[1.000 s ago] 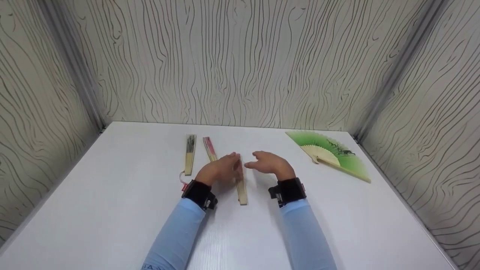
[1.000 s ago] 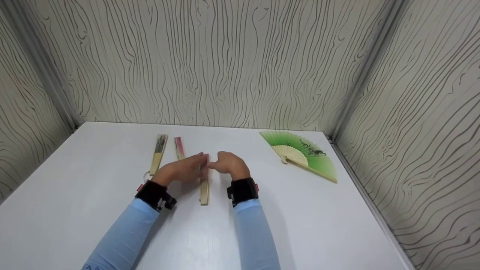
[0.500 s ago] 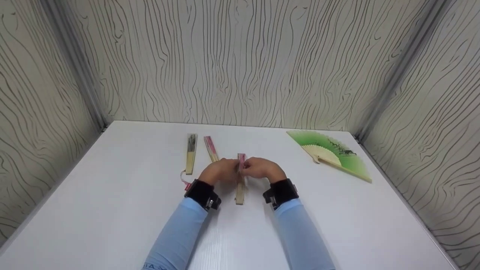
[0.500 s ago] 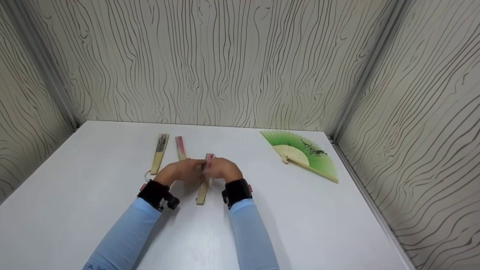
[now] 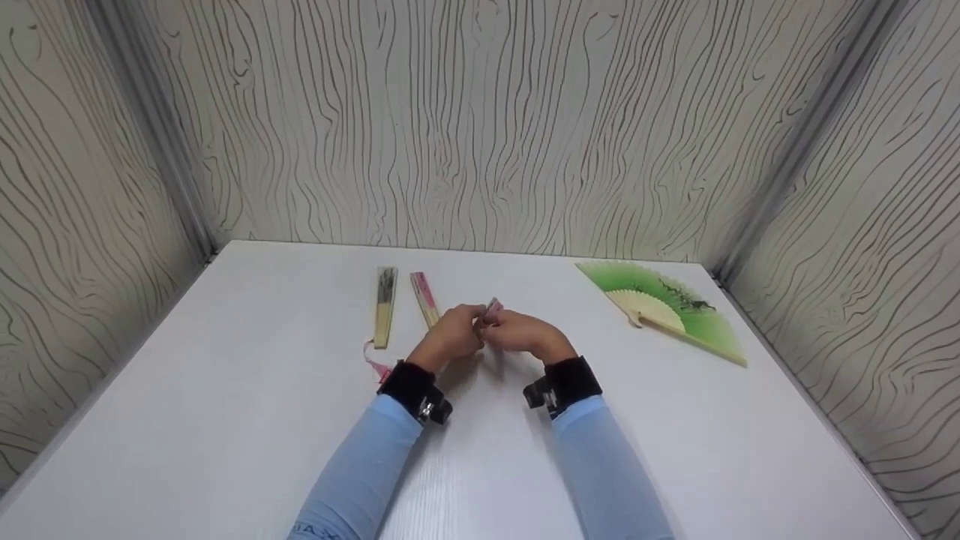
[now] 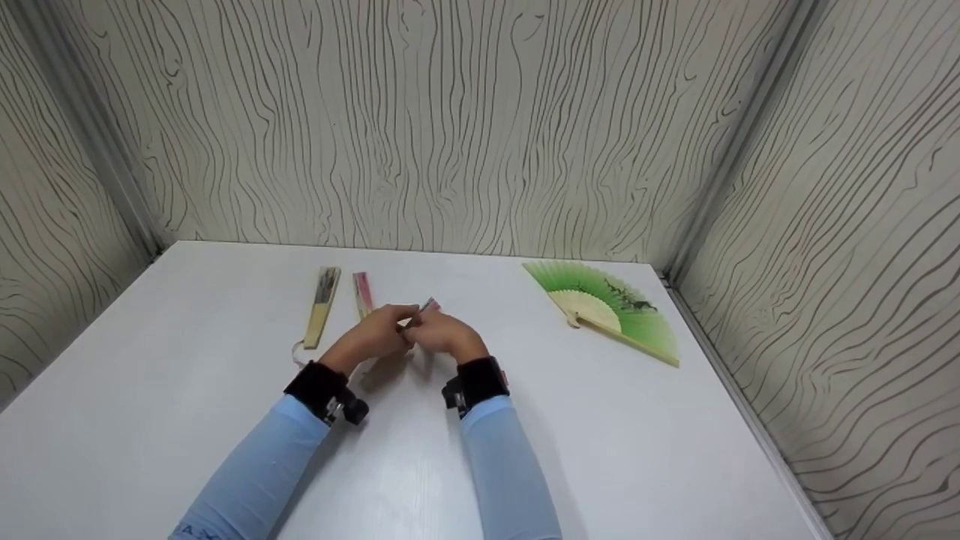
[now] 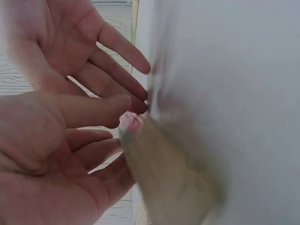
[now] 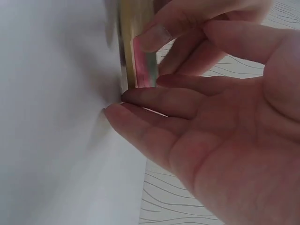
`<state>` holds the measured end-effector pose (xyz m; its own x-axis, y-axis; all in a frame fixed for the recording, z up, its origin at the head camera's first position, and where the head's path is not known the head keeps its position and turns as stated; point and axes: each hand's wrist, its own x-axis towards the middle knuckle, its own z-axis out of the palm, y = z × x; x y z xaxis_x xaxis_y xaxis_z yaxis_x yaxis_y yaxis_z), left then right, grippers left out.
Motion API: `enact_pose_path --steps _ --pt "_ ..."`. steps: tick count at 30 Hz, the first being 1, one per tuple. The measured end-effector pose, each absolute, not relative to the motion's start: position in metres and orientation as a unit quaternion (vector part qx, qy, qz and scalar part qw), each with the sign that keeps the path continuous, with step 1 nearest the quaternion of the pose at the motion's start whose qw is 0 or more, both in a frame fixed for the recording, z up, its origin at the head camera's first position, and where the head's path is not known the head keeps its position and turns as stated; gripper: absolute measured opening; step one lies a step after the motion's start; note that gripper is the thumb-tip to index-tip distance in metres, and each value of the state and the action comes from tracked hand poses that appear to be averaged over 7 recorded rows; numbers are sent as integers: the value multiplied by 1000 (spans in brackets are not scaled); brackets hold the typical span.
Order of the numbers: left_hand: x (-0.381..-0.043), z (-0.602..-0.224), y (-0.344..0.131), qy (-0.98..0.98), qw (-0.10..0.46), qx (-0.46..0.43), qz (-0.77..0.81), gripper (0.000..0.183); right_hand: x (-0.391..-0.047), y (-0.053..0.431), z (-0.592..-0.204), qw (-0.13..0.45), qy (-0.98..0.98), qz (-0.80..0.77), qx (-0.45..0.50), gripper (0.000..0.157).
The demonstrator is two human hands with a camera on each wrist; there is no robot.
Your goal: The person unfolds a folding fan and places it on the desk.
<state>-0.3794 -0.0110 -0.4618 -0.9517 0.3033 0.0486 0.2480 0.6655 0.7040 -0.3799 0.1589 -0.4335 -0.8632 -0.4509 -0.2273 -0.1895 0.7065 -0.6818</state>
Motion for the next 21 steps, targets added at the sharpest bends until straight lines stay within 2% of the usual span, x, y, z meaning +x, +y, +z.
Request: enact_pose_path --steps 5,11,14,18,21 --pt "-379 -466 -12 891 35 97 441 62 -381 155 -437 197 896 -358 -176 57" --pt "-377 -465 -18 860 51 60 504 76 -382 150 -438 190 866 -441 -141 56" --pt "-377 -459 -20 840 45 43 539 79 -383 149 -435 167 847 -490 -123 61" --pt "-379 -443 -21 809 10 45 586 83 -384 153 -422 110 832 -534 -105 64" --pt "-379 -427 -20 781 -12 67 620 71 -384 159 -410 68 810 -572 -109 59"
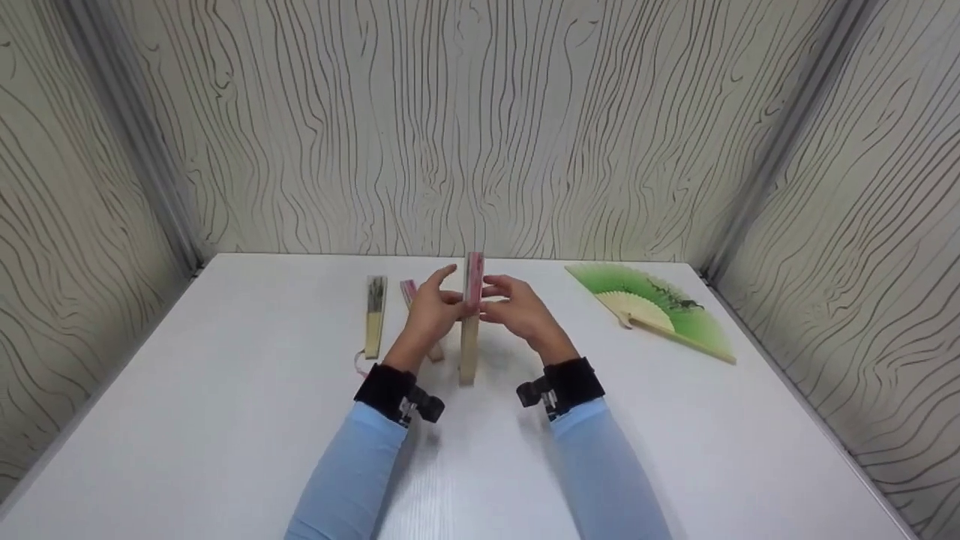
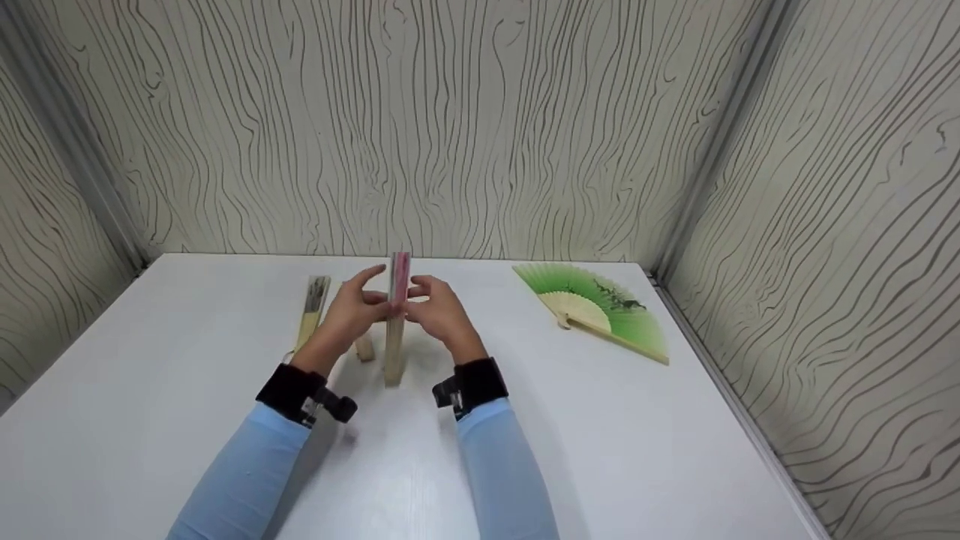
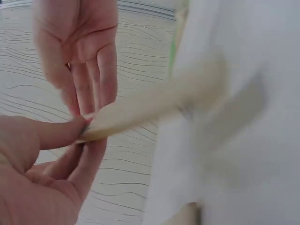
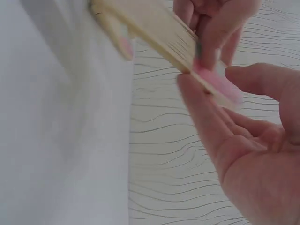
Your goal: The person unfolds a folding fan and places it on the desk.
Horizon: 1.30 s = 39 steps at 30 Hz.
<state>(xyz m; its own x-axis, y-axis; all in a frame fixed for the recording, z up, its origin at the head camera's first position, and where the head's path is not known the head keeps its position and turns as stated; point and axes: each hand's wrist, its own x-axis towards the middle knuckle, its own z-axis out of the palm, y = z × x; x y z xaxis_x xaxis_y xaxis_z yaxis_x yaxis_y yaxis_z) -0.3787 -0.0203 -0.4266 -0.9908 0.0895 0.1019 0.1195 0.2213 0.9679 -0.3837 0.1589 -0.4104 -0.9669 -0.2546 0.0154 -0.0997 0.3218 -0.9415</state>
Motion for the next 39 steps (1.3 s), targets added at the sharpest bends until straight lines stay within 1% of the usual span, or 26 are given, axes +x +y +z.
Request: enact_pose_path --steps 4,6,8,15,18,20,23,26,28,32,34,37,39 --pt "-372 -410 -25 -753 28 -86 -652 41 -380 163 -400 28 783 -605 -140 47" --pt "-368 -403 -26 -750 33 -89 -655 35 -378 165 -397 12 776 -611 -152 41" --pt "-364 -399 -27 -749 38 -91 -655 32 -378 167 -396 4 772 -613 -166 38" --pt "-358 -390 -28 -742 61 -111 -659 31 -377 173 -392 -5 775 -596 -208 36" --pt "-356 -386 -27 -745 49 -132 -652 37 -375 176 -387 -16 760 -613 -215 36" --pt "-355 -383 -28 -749 36 -148 -644 38 -373 179 -383 -28 745 -632 -211 35" --pt "-353 -380 -28 -765 21 -163 -623 32 -370 181 -379 -51 729 -651 -207 36" --pt "-353 -380 -26 -775 18 -162 -611 25 -369 183 -377 -61 724 -656 -206 38" --pt "-353 -381 -24 -770 19 -159 -617 23 -369 184 -377 -55 722 -658 -208 39" --pt "-354 -382 -23 -752 20 -145 -643 22 -371 185 -379 -24 718 -663 -211 37" --pt "-354 -382 -23 -750 19 -136 -647 24 -371 185 -379 -13 719 -662 -211 36" --pt "-354 -381 -23 -753 11 -131 -645 28 -371 184 -378 -14 727 -653 -210 35" --pt "-355 -381 -22 -752 8 -133 -645 27 -371 183 -377 -15 730 -652 -206 34"
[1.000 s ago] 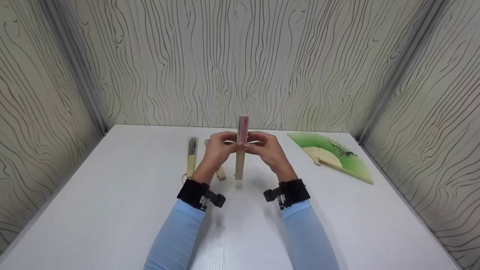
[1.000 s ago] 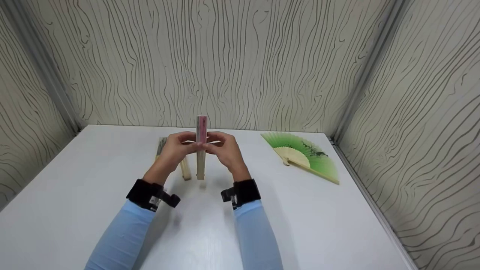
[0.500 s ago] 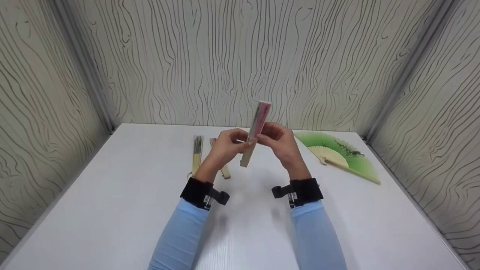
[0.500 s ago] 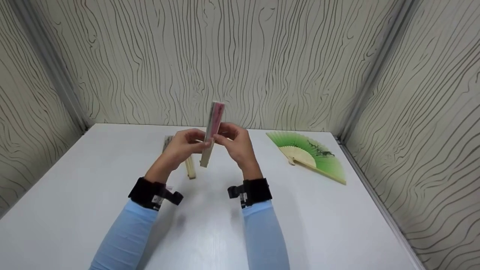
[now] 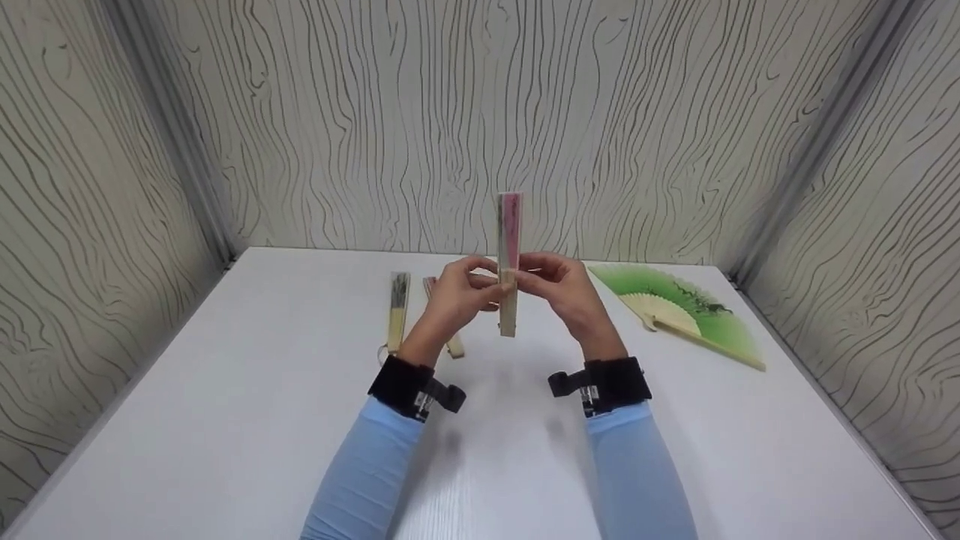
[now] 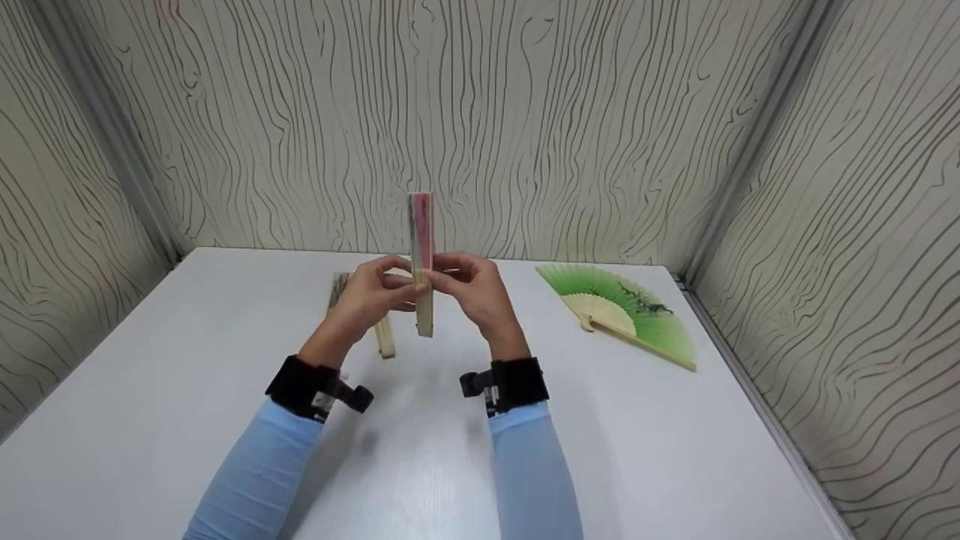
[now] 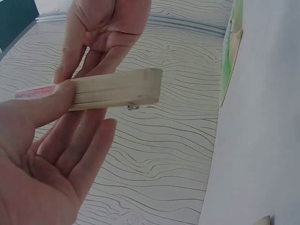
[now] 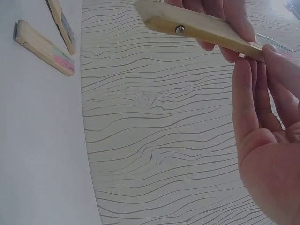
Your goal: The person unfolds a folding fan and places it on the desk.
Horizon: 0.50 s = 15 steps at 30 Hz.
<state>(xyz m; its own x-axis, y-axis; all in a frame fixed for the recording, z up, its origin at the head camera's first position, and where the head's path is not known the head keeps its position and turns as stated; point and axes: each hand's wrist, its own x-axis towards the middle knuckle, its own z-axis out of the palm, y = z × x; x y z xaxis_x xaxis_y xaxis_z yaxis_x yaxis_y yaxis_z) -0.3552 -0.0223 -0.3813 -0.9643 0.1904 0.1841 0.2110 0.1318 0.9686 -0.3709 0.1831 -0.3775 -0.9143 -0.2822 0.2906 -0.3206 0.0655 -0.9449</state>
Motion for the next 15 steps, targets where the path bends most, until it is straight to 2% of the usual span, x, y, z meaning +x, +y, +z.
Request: enact_pose_path --steps 5,15 --pt "-357 -384 -22 -750 16 -139 -646 21 -371 181 -376 6 -736 647 201 33" --pt "-357 -388 -23 -745 40 -150 -649 26 -370 179 -379 5 -730 655 196 34"
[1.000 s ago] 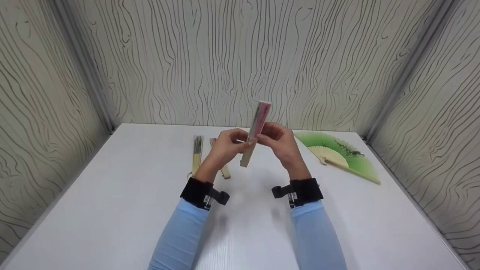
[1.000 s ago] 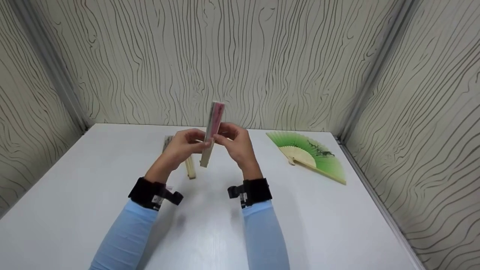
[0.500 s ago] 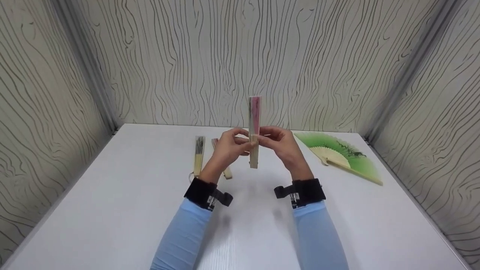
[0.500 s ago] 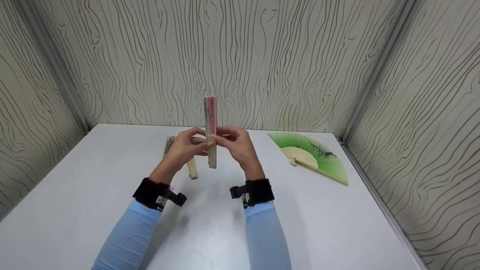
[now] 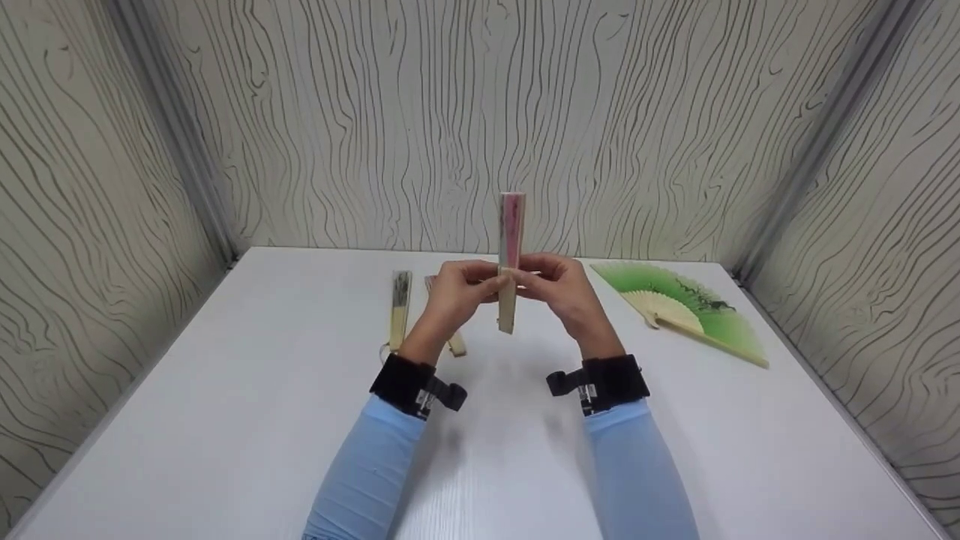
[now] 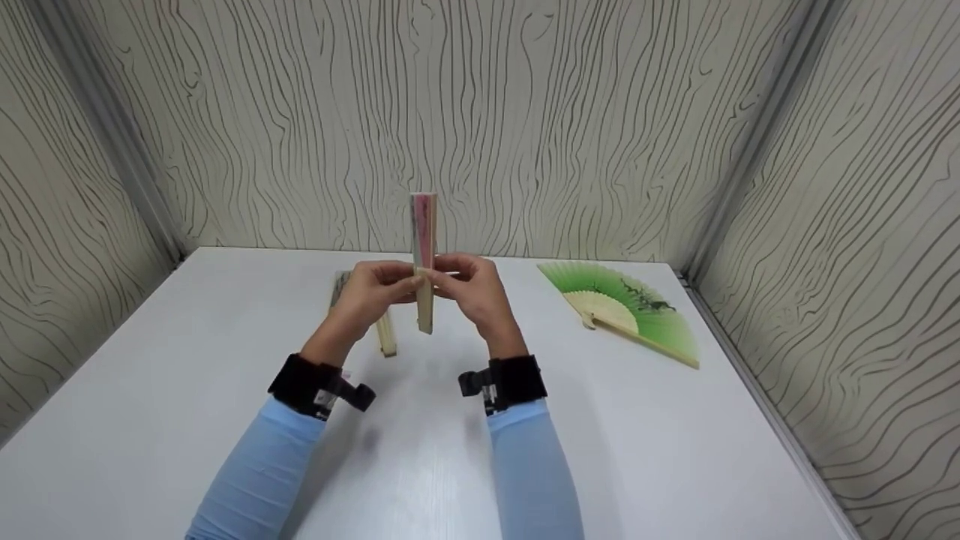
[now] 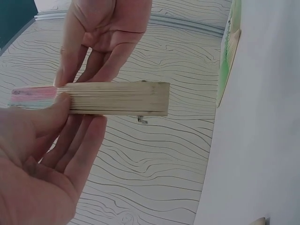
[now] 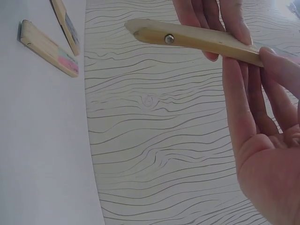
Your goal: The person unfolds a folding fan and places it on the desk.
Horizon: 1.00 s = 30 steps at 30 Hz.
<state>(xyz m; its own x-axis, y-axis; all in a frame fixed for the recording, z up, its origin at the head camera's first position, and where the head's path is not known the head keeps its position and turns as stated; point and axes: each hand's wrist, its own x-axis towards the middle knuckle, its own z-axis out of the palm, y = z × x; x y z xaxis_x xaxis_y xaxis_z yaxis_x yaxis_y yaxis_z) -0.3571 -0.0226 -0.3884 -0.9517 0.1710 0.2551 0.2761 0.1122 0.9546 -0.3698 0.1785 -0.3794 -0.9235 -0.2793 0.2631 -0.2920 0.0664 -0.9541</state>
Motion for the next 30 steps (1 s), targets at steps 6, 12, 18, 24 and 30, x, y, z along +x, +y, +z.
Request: enact_pose_path --steps 6,12,18,24,30 --pt "-358 -391 -22 -723 37 -135 -676 27 -371 176 -382 17 -726 666 171 31" --pt "-361 -392 -23 -722 28 -121 -681 29 -372 175 -383 18 -725 671 154 28" --pt "-365 -393 -27 -719 18 -101 -687 30 -373 174 -382 16 -730 669 142 28" --pt "-366 -393 -27 -710 7 -101 -697 31 -373 174 -383 20 -723 679 128 27" --pt "-366 -393 -27 -708 8 -99 -699 30 -372 174 -383 18 -719 683 126 27"
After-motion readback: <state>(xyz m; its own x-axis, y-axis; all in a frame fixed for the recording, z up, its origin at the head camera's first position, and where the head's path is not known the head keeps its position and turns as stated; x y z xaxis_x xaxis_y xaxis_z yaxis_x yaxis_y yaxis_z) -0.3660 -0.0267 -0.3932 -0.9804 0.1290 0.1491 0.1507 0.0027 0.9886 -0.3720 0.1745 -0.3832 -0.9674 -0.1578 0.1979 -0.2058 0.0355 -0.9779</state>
